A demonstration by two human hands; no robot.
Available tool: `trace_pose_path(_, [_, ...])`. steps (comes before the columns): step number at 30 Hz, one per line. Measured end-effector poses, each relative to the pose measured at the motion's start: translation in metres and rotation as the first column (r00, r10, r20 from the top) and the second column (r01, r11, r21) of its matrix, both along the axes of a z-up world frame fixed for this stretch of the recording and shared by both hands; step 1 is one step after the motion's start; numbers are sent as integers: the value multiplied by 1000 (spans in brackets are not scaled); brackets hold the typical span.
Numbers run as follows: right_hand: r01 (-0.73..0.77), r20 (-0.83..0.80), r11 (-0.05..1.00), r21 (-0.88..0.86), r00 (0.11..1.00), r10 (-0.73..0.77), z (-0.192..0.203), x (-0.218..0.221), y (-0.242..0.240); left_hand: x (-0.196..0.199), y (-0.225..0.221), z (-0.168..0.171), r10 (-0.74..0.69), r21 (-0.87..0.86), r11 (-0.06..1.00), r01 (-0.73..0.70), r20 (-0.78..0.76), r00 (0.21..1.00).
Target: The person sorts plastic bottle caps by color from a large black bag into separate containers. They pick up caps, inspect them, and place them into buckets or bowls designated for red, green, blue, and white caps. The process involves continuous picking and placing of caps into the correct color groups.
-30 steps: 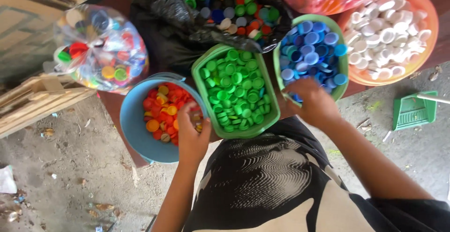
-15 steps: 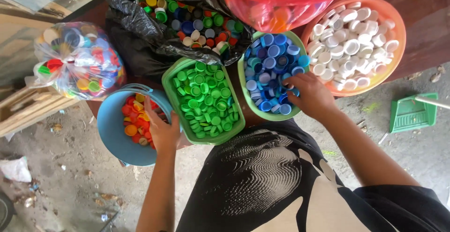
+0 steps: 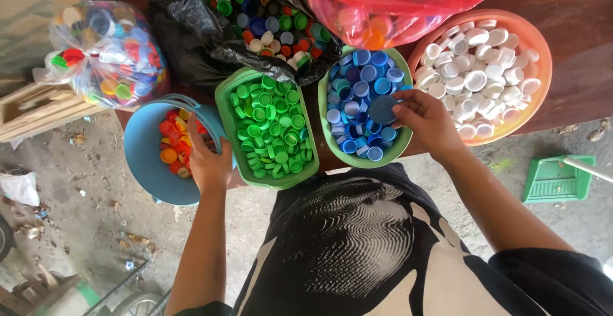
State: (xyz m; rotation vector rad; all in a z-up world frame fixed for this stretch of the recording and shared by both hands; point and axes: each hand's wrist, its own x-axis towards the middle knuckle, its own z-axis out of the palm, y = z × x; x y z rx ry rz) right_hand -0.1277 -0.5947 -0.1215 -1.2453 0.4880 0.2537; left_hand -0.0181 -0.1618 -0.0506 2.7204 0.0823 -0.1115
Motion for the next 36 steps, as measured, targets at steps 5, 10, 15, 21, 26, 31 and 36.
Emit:
trace_pose_path(5, [7,17,1000,-2,1000,-7,-11,-8,0,1,-1,2,-2,-17,1000,2,-2,1000])
trace_pose_path(10, [-56,77,998,-39,995,58,16,3,4,-2,3,-4,24,-102,995,-22,24,999])
trace_pose_path(15, [-324,-113,787,-525,943,312,47,20,4,1,8,-7,64,-20,998,-64,-9,998])
trace_pose_path(21, [-128,300,659,-741,815,496,47,39,4,0,10,-8,55,-33,998,-55,-12,998])
trace_pose_path(26, [-138,302,640,-756,794,528,68,81,33,3,10,-6,65,-71,995,-65,-15,998])
trace_pose_path(31, [-242,338,609,-755,653,678,64,149,78,4,11,-1,88,13,996,-87,-46,995])
trace_pose_path(36, [-188,351,543,-819,583,732,-18,234,120,6,15,-3,50,-52,997,-50,2,999])
